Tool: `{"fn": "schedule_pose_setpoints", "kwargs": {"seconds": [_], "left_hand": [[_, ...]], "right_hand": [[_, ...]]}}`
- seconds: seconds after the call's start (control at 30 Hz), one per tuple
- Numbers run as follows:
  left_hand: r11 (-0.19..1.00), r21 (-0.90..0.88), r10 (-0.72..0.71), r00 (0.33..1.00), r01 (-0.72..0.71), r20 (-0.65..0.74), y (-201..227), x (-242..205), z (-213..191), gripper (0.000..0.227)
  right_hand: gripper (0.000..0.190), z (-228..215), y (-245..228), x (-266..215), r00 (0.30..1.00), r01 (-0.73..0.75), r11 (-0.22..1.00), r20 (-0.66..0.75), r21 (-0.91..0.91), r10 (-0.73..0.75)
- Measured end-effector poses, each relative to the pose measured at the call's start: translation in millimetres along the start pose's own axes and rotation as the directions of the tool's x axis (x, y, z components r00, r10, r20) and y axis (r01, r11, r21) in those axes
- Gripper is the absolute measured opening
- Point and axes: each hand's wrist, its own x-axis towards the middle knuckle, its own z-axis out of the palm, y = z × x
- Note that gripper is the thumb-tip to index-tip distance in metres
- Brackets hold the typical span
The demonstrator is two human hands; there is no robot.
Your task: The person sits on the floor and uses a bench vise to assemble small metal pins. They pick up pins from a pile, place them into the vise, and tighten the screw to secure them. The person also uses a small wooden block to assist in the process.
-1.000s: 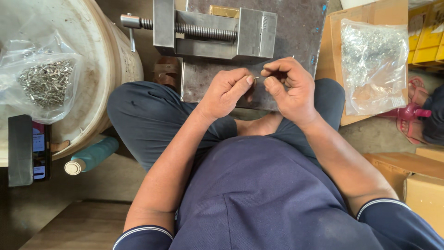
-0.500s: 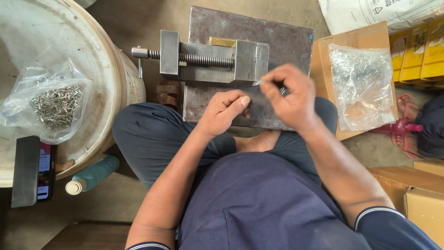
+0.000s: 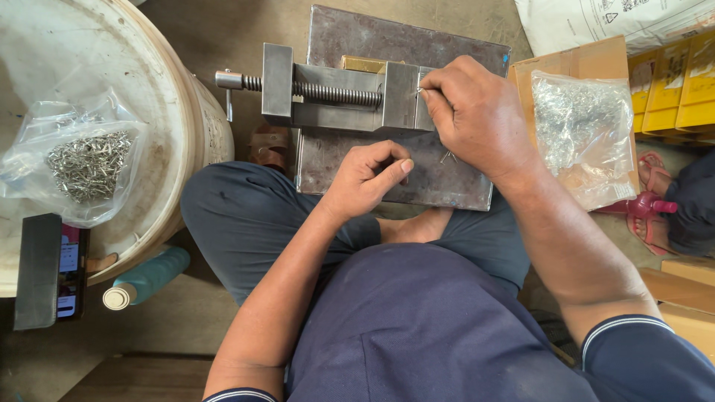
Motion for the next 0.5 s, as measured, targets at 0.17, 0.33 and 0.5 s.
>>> {"fn": "schedule_pose_setpoints", "kwargs": {"seconds": [0.17,0.33,0.5], "left_hand": [[1.000,-0.003,0.004,1.000,-0.004,0.000,0,-1,1,0.017],[0.997,0.076,-0.007,1.000,0.009,-0.024,9,2,1,0.015],[0.997,0.067,0.048,0.999,-0.047,-0.009,-7,-4,3,0.011]], "right_hand": [[0.009,2,1,-2,1.000,0.026,0.999,-0.009,-0.022,-0.026],[0.013,-4,10,-20,0.995,-0.039,0.999,-0.089,0.021,0.040],[0.011,-1,33,-84,0.967,-0.255,0.960,0.020,0.115,0.255]]}}
